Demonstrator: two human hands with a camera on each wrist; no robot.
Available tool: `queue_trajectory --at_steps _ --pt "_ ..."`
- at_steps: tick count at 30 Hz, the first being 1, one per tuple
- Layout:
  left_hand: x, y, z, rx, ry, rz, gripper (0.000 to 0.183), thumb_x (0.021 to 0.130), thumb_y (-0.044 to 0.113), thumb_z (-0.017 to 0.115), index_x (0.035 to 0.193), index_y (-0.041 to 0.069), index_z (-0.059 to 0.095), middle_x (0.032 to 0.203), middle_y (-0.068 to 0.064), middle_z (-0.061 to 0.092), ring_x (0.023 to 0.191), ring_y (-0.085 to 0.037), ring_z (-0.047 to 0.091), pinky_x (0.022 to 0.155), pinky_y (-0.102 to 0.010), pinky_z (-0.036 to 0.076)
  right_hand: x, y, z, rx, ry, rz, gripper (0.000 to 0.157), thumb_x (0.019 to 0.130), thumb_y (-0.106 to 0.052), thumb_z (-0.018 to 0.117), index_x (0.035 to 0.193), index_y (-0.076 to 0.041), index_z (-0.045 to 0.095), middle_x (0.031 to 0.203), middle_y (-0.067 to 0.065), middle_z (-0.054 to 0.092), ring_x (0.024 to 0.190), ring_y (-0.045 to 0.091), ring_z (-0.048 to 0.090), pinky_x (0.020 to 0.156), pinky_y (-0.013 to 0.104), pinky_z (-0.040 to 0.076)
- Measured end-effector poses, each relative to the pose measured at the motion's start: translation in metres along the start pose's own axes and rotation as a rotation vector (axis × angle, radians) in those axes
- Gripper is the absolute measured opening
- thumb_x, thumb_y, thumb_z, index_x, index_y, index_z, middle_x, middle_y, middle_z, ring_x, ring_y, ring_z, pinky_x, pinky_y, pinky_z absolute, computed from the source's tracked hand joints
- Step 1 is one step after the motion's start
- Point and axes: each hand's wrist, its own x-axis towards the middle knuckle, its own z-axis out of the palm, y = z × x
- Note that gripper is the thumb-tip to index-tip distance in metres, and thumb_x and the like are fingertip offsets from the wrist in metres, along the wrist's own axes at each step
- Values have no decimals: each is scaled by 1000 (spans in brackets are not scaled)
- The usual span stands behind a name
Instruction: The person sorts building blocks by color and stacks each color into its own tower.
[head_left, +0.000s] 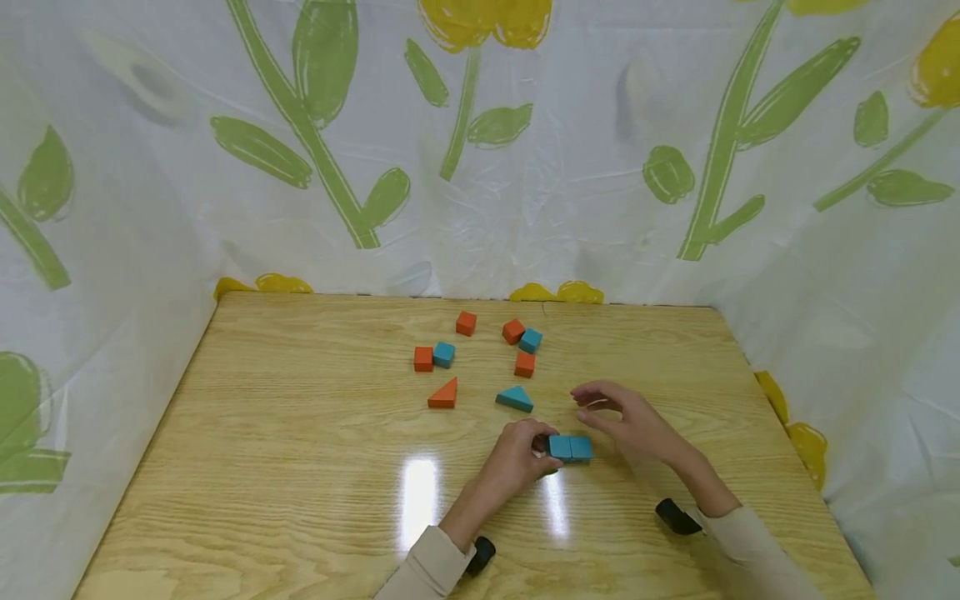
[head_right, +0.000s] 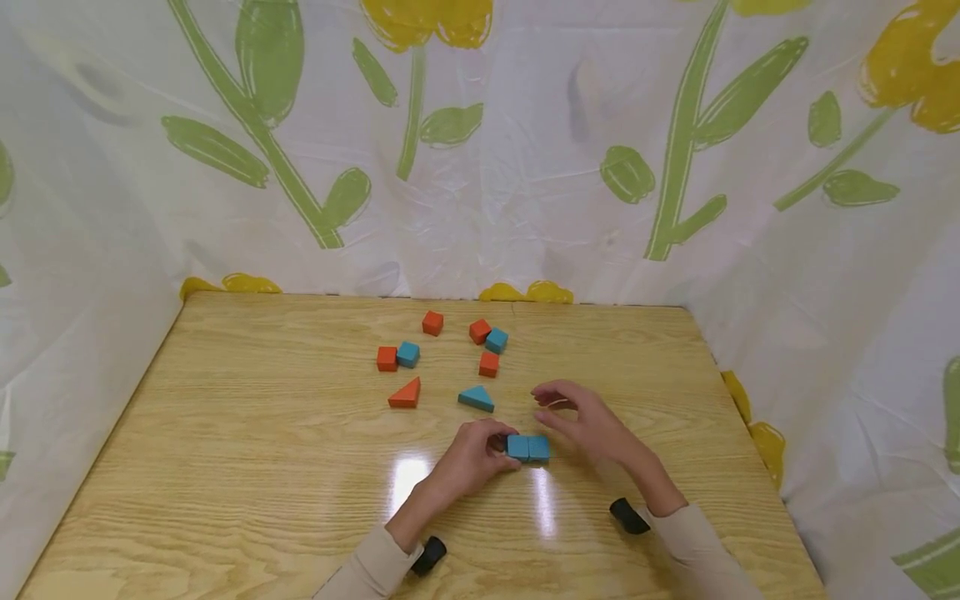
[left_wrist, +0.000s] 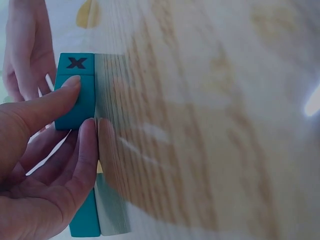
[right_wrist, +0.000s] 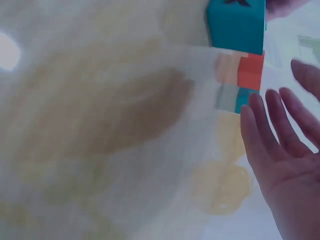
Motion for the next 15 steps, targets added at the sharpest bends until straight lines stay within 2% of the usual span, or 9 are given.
queue_trajectory --at_steps 8,15 --pt "0 -2 -1 -14 4 4 32 85 2 83 114 -4 73 102 -12 71 87 -16 67 75 -19 54 33 0 -6 -57 82 -69 31 97 4 68 126 9 61 121 26 65 108 39 67 91 50 58" --pt "0 -2 0 -19 5 7 30 85 1 84 112 -4 73 101 -10 71 86 -15 66 74 -18 53 54 1 -8 -62 81 -29 32 99 -2 68 129 6 61 124 25 65 112 37 66 94 49 56"
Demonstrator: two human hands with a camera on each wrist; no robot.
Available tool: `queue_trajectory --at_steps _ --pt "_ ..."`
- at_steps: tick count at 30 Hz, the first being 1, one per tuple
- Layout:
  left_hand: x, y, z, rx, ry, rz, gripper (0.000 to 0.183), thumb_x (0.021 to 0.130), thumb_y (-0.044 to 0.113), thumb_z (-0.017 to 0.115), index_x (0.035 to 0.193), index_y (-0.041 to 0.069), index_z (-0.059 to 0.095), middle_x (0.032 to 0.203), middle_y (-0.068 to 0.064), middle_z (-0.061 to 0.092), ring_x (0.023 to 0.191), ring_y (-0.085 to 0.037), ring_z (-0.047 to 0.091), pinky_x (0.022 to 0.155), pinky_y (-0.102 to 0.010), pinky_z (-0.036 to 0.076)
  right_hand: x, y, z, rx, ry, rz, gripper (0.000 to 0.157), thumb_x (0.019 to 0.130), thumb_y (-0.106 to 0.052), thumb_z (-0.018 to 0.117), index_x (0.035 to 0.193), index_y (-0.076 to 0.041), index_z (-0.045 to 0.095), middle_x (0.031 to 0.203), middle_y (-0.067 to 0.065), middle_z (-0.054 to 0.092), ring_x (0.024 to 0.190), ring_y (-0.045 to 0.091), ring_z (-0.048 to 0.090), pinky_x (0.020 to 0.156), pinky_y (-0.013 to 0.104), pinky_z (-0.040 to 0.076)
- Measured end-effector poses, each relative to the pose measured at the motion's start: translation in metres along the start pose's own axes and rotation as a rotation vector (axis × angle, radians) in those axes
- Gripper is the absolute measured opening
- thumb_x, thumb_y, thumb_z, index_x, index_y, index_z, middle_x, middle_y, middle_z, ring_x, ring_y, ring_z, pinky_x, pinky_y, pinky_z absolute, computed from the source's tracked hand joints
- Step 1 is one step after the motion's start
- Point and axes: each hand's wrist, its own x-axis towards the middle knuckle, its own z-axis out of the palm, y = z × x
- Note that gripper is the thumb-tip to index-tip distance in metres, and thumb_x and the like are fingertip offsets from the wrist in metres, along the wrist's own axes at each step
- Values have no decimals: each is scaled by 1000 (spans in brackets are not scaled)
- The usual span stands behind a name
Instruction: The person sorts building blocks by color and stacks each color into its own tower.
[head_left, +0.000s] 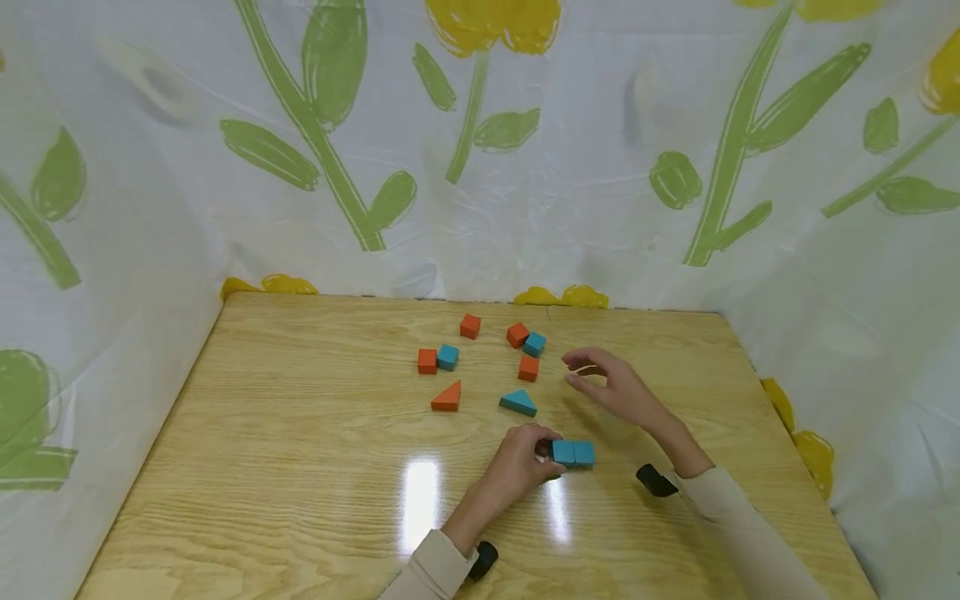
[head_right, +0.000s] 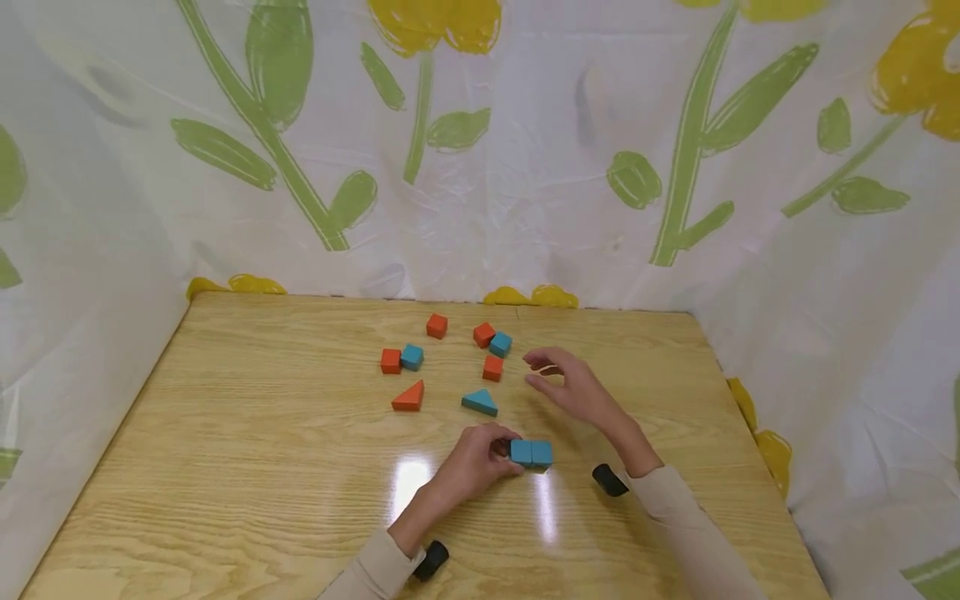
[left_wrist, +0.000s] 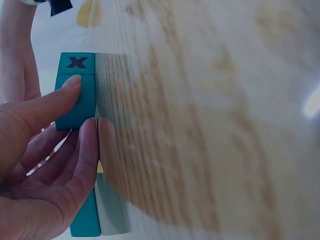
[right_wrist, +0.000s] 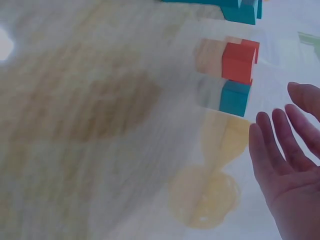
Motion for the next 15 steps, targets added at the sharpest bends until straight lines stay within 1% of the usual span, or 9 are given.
queue_trajectory --at_steps 5,8,12,15 --pt "-1 1 1 -9 -2 -12 29 85 1 84 112 -3 73 100 -9 70 85 -13 65 74 -19 52 14 0 1 -3 -5 28 32 100 -4 68 130 5 61 126 27 63 113 40 64 96 51 55" --pt "-1 2 1 -15 -1 -22 30 84 1 84 112 -3 73 100 -9 70 86 -13 65 74 -19 53 23 4 2 -14 -6 23 34 99 -4 68 130 8 60 127 28 62 114 41 63 97 55 54" --pt "-1 2 0 -15 2 -26 30 84 0 84 112 -3 73 100 -9 70 86 -14 65 73 -19 53 36 8 5 -43 -10 19 35 99 -5 69 130 9 60 128 28 62 116 41 61 97 57 53" --pt "-1 2 1 -6 0 -22 30 84 0 84 112 -3 74 100 -8 70 85 -13 65 73 -19 53 44 11 7 -77 -16 23 36 100 -6 68 132 8 60 129 27 61 117 41 61 98 56 53"
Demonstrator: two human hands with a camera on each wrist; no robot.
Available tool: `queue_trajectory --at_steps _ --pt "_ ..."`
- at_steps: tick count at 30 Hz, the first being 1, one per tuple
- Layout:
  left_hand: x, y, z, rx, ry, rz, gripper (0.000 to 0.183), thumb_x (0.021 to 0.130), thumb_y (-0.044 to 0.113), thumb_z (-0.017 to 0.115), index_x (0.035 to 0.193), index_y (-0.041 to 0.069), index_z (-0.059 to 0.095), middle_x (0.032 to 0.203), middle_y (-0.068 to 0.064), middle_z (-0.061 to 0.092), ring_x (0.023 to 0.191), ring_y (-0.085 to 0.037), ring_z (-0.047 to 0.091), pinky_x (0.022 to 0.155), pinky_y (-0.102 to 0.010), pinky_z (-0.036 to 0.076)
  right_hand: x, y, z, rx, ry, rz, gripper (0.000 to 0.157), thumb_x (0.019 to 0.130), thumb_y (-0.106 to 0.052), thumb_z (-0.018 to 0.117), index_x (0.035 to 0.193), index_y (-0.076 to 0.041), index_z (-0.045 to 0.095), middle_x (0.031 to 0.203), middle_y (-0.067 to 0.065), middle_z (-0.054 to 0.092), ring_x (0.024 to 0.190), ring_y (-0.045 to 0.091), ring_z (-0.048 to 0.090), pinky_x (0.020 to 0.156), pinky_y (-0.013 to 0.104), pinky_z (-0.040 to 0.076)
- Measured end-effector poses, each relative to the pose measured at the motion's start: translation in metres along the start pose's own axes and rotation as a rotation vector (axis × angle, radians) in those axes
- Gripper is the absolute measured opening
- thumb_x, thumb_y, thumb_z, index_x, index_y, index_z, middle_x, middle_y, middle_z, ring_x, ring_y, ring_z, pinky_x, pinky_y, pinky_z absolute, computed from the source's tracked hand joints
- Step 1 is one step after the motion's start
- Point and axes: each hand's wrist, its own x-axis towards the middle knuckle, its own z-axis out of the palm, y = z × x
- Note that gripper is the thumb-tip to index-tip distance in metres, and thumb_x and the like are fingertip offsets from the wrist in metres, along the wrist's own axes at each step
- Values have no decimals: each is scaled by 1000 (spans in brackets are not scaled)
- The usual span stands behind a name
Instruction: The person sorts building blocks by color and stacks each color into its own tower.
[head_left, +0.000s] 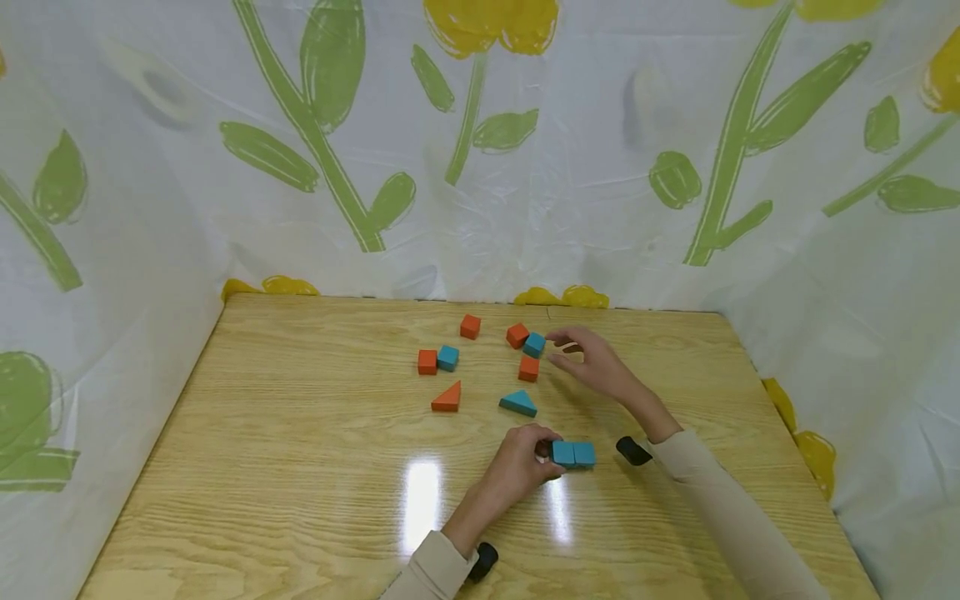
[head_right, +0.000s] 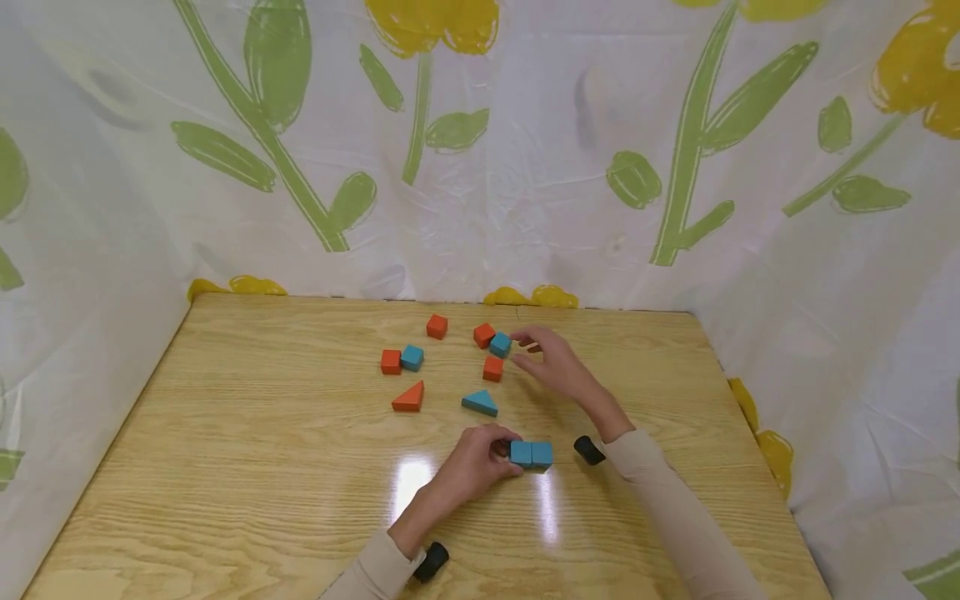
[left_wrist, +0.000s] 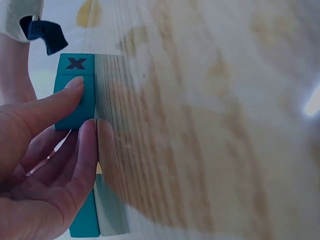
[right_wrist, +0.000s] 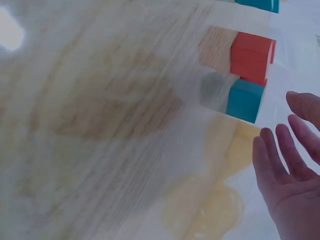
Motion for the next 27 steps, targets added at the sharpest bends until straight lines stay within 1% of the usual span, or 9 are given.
queue_trajectory --at_steps 6,11,13,19,24,27 --pt "0 0 0 21 -1 4 31 84 1 85 112 -2 74 100 -9 69 85 -13 64 73 -19 53 12 2 5 -51 -24 0 39 99 -3 68 135 9 57 131 28 59 114 44 61 96 55 54" --pt "0 0 0 32 6 5 30 83 0 85 111 -2 74 100 -9 70 85 -13 65 73 -19 53 19 6 10 -72 -51 18 44 99 -6 69 138 10 54 133 29 57 114 44 61 96 55 54" --pt "0 0 1 33 5 4 30 83 0 85 111 -2 74 99 -9 70 85 -13 65 73 -19 53 21 7 12 -66 -66 28 45 100 -6 68 138 11 53 133 29 57 114 44 61 96 55 54" --pt "0 0 1 39 8 6 29 83 1 85 111 -2 74 97 -8 69 84 -13 64 72 -19 52 26 8 16 -37 -104 44 35 100 -2 66 131 11 58 123 26 63 111 41 64 96 51 55" --pt "0 0 1 34 13 8 29 83 1 85 111 -2 74 99 -8 69 85 -13 64 73 -19 53 25 6 14 12 -87 68 35 98 -1 68 130 10 59 123 25 63 113 42 63 99 49 54" --pt "-1 1 1 28 8 7 30 84 1 84 111 -2 74 100 -9 69 86 -15 65 74 -20 53 20 7 10 45 -63 66 35 98 -3 69 129 8 60 123 24 63 114 42 63 100 49 53"
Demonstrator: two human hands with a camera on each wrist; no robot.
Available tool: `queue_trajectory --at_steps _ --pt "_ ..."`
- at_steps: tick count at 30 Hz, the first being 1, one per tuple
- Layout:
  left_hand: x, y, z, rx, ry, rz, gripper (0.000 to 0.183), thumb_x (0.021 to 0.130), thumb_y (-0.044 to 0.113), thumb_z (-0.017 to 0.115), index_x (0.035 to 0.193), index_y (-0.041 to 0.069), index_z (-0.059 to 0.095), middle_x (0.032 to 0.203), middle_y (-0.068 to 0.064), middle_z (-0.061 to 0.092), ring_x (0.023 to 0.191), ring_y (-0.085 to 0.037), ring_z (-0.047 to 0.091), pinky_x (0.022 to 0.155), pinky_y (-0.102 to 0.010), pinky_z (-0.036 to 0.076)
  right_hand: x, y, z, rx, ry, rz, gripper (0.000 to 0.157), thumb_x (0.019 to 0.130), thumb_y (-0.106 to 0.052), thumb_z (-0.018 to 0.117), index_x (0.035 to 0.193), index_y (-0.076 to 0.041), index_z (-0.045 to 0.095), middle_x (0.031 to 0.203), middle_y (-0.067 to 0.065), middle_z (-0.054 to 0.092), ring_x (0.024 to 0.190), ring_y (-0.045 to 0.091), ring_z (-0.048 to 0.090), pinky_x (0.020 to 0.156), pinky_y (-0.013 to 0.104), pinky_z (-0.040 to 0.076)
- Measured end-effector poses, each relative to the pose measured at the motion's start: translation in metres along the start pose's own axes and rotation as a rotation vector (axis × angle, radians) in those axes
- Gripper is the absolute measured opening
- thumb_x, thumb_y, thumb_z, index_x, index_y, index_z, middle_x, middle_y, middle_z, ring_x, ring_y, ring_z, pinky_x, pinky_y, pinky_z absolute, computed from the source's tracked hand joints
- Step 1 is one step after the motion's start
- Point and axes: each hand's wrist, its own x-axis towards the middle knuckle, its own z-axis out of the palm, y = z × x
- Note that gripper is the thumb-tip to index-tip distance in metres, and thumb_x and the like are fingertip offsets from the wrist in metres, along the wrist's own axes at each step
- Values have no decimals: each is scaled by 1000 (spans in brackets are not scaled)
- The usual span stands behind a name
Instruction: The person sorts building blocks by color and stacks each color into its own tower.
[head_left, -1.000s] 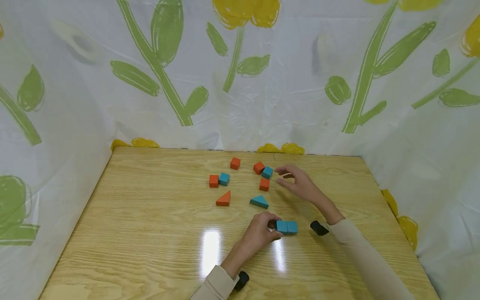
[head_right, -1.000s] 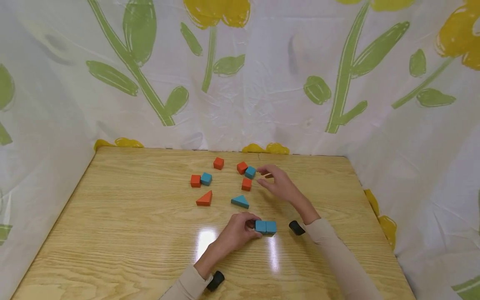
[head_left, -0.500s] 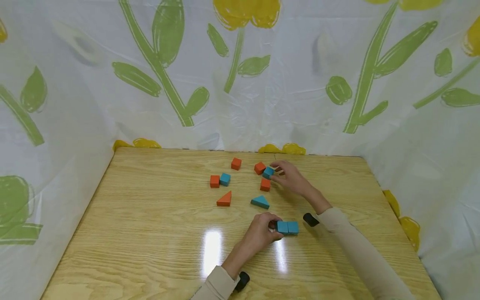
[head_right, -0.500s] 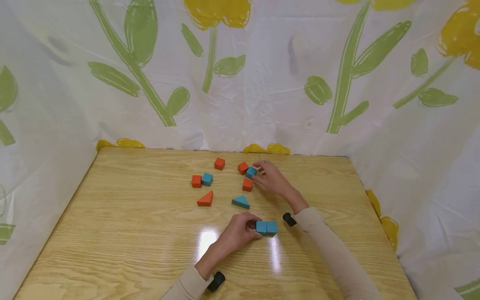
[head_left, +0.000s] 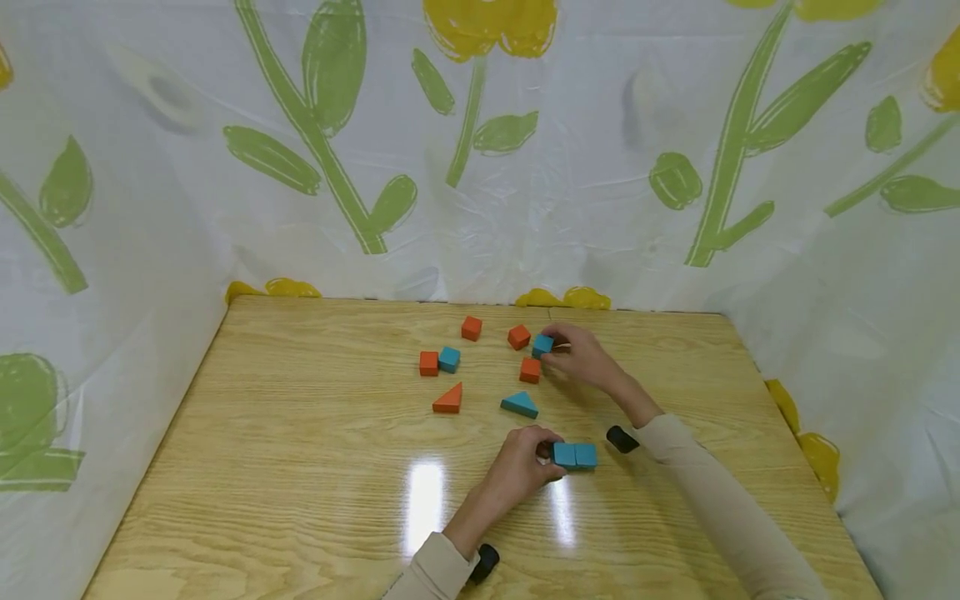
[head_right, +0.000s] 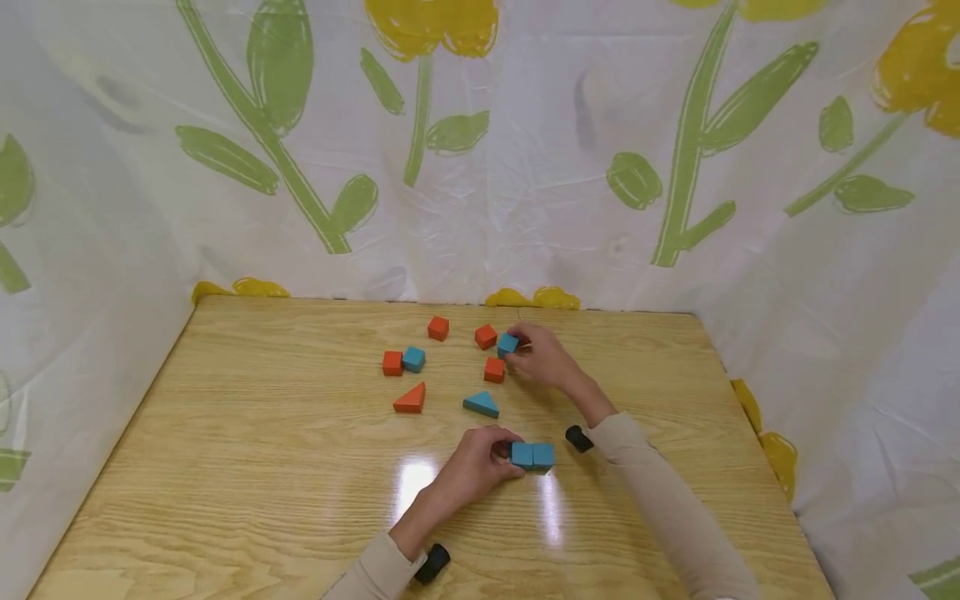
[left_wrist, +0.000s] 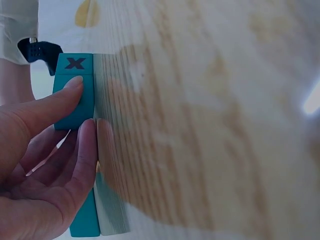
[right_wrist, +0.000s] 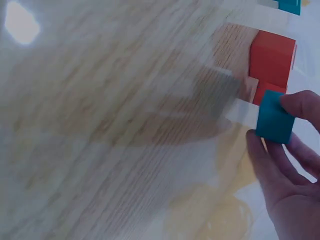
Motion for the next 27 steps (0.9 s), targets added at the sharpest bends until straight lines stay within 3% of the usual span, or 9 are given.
queue_trajectory --at_steps 10,21,27 --pt "1 0 -1 -5 -8 0 30 84 0 84 112 -2 74 101 -9 70 86 -16 65 73 -20 53 -22 -1 -12 72 55 -15 34 95 0 72 128 4 63 122 20 64 113 38 63 97 49 56" --pt "2 -1 -2 -11 -5 -4 27 84 0 84 109 -2 74 98 -9 69 86 -18 66 73 -20 53 -50 -13 -18 85 54 24 37 95 -3 73 130 2 62 126 18 63 116 37 62 98 48 55" --pt "2 1 -2 -10 -8 -1 27 83 -1 84 109 -3 74 97 -9 69 85 -19 66 72 -19 53 -65 -18 -19 87 57 5 38 94 -3 74 130 2 63 126 17 63 115 36 63 96 46 56"
